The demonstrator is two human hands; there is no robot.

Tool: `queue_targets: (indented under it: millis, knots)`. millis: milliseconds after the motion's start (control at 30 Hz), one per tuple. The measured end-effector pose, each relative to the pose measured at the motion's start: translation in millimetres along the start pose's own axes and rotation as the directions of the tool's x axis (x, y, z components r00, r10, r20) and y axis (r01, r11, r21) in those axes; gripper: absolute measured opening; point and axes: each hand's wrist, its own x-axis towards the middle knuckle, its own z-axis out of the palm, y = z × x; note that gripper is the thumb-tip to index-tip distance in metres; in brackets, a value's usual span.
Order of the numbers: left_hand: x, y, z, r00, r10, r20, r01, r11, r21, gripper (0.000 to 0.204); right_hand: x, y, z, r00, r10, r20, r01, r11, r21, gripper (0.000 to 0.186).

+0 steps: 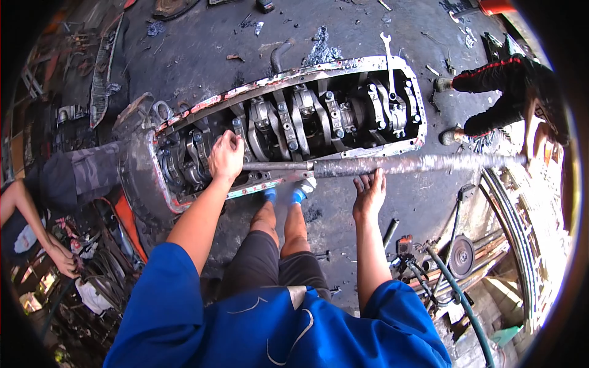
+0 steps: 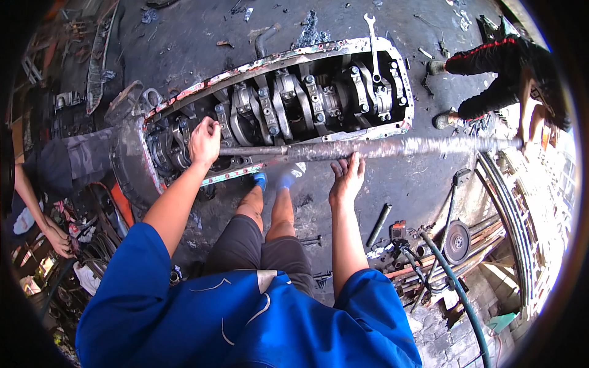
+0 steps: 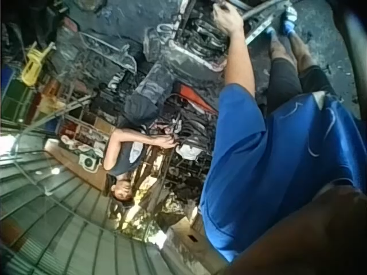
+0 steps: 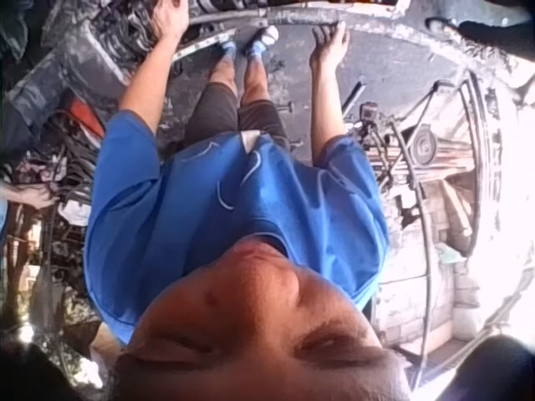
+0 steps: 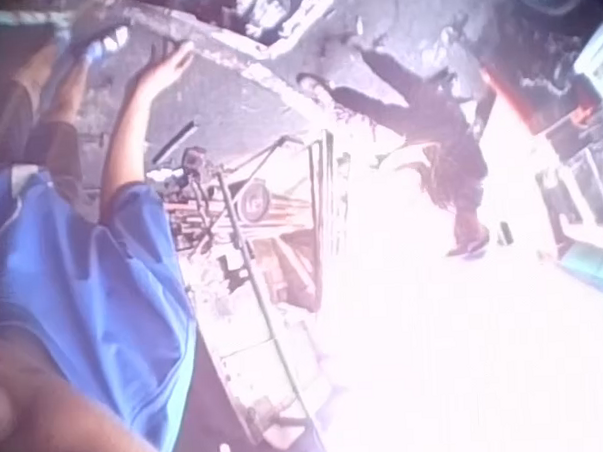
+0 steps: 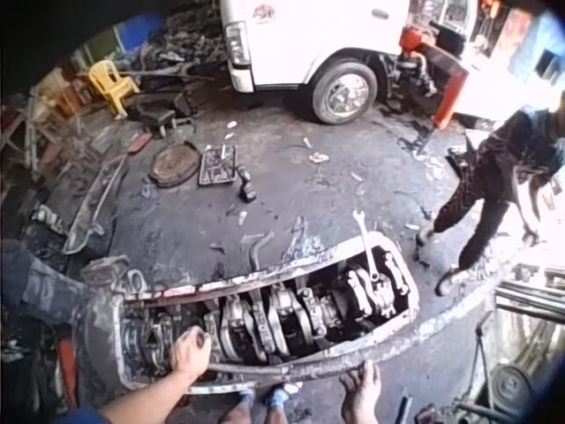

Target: Assembling or inspecting components of a large internal combustion engine block in an outdoor mechanic area.

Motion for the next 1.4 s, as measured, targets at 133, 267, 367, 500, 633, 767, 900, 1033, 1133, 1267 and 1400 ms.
queue_targets:
  millis: [133,267,367,500,633,767,900,1033,1133,1267,1400]
  knots:
    - [-2,2,4,0.996,-0.085,-0.021,0.084,0.996,-0.018,0.027,-7,-4,13,0.994,-0.005,0.108,0.012,0.998,-0.064,0.071]
    - [-4,0,-3,0.992,-0.122,0.013,0.122,0.992,0.012,0.027,-56,14,6,0.977,0.09,0.192,-0.053,0.98,-0.19,0.067]
    - [-2,-7,0,0.992,-0.124,0.031,0.125,0.992,-0.026,0.029,-77,28,5,0.975,0.126,0.185,-0.083,0.971,-0.223,0.06]
    - [-1,-1,-2,0.989,-0.131,0.071,0.134,0.99,-0.035,0.031,-55,28,12,0.996,0.07,0.052,-0.067,0.996,-0.054,0.066]
    - [-1,5,-3,0.987,-0.127,0.103,0.13,0.991,-0.03,0.032,-7,23,27,0.996,-0.076,-0.037,0.079,0.993,0.088,0.067]
    - [1,-13,5,0.995,-0.097,-0.024,0.097,0.995,0.004,0.029,10,8,68,0.998,-0.021,-0.064,0.023,0.999,0.031,0.058]
    - [1,-4,4,0.989,-0.139,0.049,0.14,0.99,-0.015,0.03,12,6,68,0.998,-0.063,-0.018,0.065,0.984,0.164,0.051]
    - [0,-3,2,0.988,-0.153,0.035,0.153,0.988,-0.002,0.031,14,-1,73,0.999,-0.044,0.024,0.043,0.997,0.061,0.058]
    - [0,-4,1,0.982,-0.184,0.032,0.185,0.982,-0.024,0.03,23,-4,83,0.997,-0.009,0.08,0.006,0.999,0.041,0.074]
    - [-1,-6,1,0.967,-0.255,0.012,0.255,0.963,-0.087,0.031,43,-4,95,0.988,0.018,0.151,-0.017,1.0,-0.006,0.097]
    - [-1,-7,4,0.944,-0.327,-0.034,0.323,0.942,-0.092,0.031,56,-5,112,0.99,0.031,0.137,-0.011,0.989,-0.145,0.095]
